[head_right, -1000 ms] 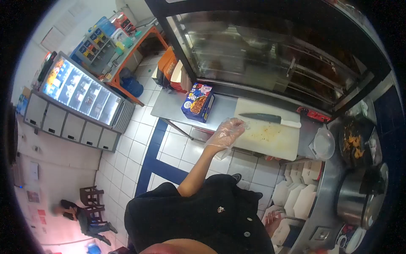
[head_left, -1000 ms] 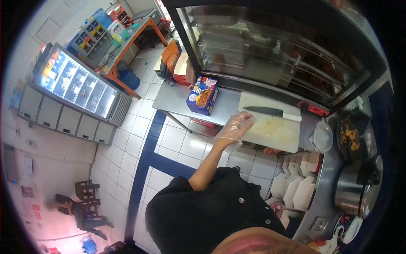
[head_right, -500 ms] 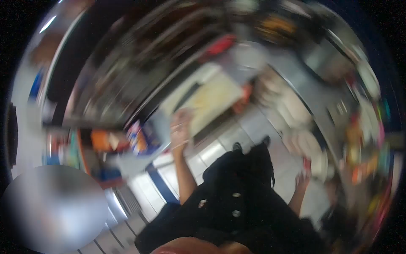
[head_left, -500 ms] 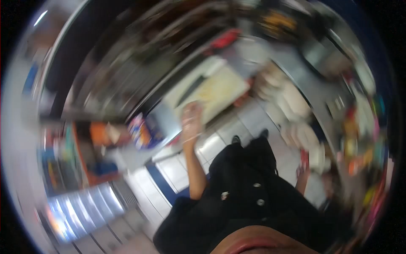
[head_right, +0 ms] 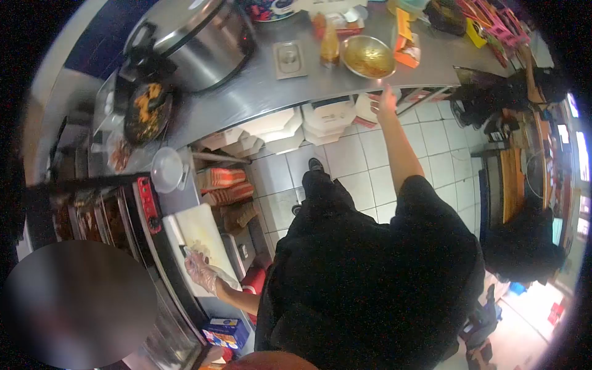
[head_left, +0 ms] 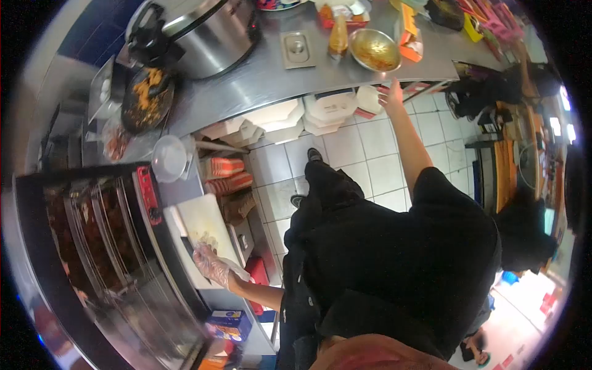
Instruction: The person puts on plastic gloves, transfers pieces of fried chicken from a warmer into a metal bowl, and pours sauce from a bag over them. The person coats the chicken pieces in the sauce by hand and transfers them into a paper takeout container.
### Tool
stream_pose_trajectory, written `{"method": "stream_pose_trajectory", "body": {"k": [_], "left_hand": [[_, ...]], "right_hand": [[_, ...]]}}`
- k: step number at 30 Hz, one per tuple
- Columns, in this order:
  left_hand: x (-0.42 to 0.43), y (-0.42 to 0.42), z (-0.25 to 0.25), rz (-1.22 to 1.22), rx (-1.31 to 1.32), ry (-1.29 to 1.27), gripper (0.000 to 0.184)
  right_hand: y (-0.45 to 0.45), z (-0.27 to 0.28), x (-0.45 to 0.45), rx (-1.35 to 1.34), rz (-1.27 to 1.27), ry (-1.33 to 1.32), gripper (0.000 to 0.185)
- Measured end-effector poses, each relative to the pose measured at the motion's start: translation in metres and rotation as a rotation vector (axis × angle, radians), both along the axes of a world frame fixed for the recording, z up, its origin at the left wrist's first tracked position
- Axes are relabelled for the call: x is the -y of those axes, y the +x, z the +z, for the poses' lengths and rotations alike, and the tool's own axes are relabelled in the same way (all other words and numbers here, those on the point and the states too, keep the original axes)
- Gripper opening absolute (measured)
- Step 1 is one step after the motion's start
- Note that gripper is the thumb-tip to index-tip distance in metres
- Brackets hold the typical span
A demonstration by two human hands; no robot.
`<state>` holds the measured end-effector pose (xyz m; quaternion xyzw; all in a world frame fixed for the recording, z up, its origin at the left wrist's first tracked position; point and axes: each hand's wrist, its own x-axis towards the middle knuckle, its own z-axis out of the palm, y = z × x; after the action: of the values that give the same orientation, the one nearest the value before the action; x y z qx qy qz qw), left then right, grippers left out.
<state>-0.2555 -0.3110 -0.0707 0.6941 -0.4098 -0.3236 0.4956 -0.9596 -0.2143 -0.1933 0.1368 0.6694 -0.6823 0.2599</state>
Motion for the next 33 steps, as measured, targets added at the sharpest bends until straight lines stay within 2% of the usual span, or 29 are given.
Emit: {"method": "stream_pose_trajectory", "body": {"k": [5, 6, 7, 9, 10, 12, 15, 17, 19, 21, 25, 28, 29, 31, 33], "left_hand": [[0.057, -0.08, 0.02, -0.127, -0.044, 0.05, 0.044], [0.067, -0.102, 0.031, -0.186, -0.018, 0.065, 0.045], [0.077, -0.118, 0.038, -0.245, 0.007, 0.074, 0.046], [0.099, -0.137, 0.03, -0.299, 0.013, 0.099, 0.047], [0.107, -0.15, 0.028, -0.299, -0.013, 0.072, 0.047], [0.12, -0.178, 0.035, -0.31, -0.104, 0.068, 0.045], [0.141, -0.2, 0.04, -0.438, -0.113, 0.057, 0.045], [0.157, -0.207, 0.022, -0.367, -0.135, 0.047, 0.043], [0.17, -0.21, 0.016, -0.376, -0.153, 0.044, 0.043], [0.177, -0.214, 0.013, -0.388, -0.172, 0.056, 0.043], [0.205, -0.212, -0.003, -0.459, -0.24, 0.09, 0.043], [0.242, -0.215, -0.02, -0.649, -0.305, 0.076, 0.043], [0.239, -0.231, -0.011, -0.664, -0.302, 0.084, 0.043], [0.228, -0.273, 0.027, -0.687, -0.186, 0.01, 0.042], [0.236, -0.284, 0.035, -0.708, -0.156, 0.001, 0.041]], "right_hand": [[-0.039, 0.003, 0.025, 0.019, 0.136, -0.031, 0.057], [-0.039, 0.017, 0.033, 0.041, 0.095, 0.004, 0.049], [-0.039, 0.022, 0.037, 0.047, 0.085, 0.001, 0.049], [-0.046, 0.029, 0.045, 0.011, 0.077, 0.055, 0.037], [-0.047, 0.025, 0.047, 0.013, 0.066, 0.054, 0.037], [-0.048, 0.017, 0.048, -0.162, 0.056, 0.045, 0.027], [-0.046, 0.005, 0.036, -0.261, 0.08, 0.051, 0.028], [-0.037, -0.01, 0.022, -0.312, 0.028, 0.088, 0.031], [0.007, 0.017, 0.013, -0.377, -0.045, 0.198, 0.032], [0.045, 0.036, -0.001, -0.319, -0.021, 0.181, 0.032], [0.098, 0.032, -0.014, -0.124, 0.234, 0.217, 0.038], [0.132, 0.043, 0.016, -0.145, 0.444, 0.153, 0.04], [0.142, 0.056, 0.033, -0.117, 0.466, 0.084, 0.041], [0.156, 0.035, 0.069, -0.1, 0.525, 0.087, 0.043], [0.159, 0.031, 0.106, -0.097, 0.615, 0.074, 0.045]]}}
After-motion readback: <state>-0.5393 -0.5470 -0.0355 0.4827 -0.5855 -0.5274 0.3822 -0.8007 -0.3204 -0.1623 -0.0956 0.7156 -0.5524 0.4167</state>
